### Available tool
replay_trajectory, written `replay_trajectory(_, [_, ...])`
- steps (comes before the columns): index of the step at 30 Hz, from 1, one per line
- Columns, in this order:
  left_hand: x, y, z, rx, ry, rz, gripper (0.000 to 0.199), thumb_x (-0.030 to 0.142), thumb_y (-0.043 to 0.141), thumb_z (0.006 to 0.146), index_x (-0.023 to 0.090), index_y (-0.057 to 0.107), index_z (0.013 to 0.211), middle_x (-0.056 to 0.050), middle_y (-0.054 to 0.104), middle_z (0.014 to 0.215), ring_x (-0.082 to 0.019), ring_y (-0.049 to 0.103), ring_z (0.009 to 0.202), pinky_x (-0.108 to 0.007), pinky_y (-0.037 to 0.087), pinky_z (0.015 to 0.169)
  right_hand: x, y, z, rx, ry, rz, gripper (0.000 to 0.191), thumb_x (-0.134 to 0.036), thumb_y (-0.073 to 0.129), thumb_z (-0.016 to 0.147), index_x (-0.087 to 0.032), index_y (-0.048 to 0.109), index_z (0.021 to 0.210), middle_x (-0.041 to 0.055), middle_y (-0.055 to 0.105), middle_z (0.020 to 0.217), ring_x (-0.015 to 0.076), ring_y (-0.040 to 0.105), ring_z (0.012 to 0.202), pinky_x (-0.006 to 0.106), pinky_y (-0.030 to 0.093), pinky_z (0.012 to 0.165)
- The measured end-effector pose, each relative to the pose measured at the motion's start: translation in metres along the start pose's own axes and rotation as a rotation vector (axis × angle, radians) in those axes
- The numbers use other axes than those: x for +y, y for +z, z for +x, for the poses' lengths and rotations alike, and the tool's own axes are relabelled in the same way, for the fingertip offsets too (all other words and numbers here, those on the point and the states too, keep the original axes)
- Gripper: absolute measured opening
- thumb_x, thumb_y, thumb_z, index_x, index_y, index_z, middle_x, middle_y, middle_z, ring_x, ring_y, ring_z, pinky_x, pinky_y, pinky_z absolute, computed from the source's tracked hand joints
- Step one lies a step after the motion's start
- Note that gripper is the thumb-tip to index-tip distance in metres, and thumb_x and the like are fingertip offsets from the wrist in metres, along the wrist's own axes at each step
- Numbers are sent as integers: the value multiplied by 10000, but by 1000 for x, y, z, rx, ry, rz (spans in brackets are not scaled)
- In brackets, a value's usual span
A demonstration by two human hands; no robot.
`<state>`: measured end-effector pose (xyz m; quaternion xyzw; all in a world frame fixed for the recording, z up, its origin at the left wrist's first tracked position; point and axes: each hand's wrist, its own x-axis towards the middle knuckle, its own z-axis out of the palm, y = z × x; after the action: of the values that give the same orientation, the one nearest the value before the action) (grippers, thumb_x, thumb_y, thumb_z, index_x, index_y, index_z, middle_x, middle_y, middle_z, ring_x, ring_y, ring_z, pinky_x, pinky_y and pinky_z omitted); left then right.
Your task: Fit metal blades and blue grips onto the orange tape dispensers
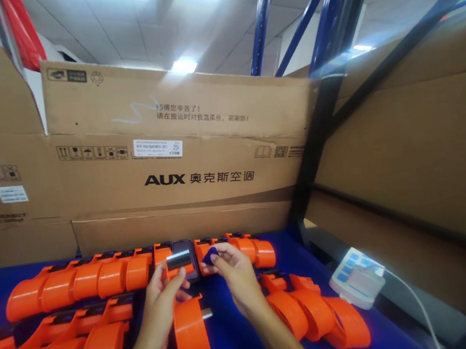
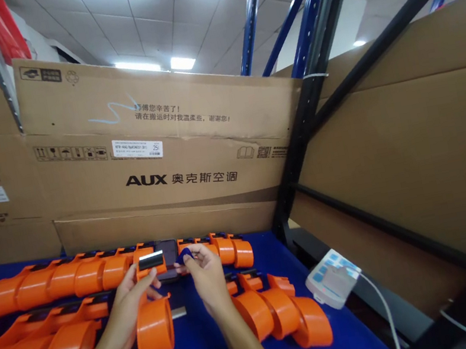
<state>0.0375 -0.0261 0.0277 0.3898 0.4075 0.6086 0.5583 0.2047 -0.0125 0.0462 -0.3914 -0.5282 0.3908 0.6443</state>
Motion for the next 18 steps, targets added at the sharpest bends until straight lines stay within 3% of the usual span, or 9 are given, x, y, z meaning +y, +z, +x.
replay_trajectory(5, [-4,-1,1,-20,-1,27,601,493,832,758,183,617,1227,0,707,752,-127,636,546,-249,518,598,1,-1,0,23,-4,-7,287,-420,814,772,-204,774,957,58,767,912,240,718,874,365,599,783])
replay_trajectory(10, [-5,-2,3,-48,-20,10,585,490,852,732,185,634,1181,13,695,728,-126,634,533,-235,498,567,1,3,-1,6,-19,-3,279,-406,793,812,-201,770,1000,54,773,894,218,713,814,357,587,782])
replay_trajectory(14, [-5,-2,2,-33,6,6,594,497,823,768,181,603,1220,13,689,741,-135,634,555,-259,526,601,3,8,-5,-20,-31,2,261,-409,800,820,-198,703,937,31,738,817,192,704,748,337,582,777])
replay_trajectory(18, [-6,-2,4,-27,37,23,511,509,806,778,186,631,1132,11,686,743,-139,634,568,-259,528,594,11,10,-9,-56,-47,-39,249,-418,754,867,-211,634,933,26,703,821,195,691,751,319,573,732])
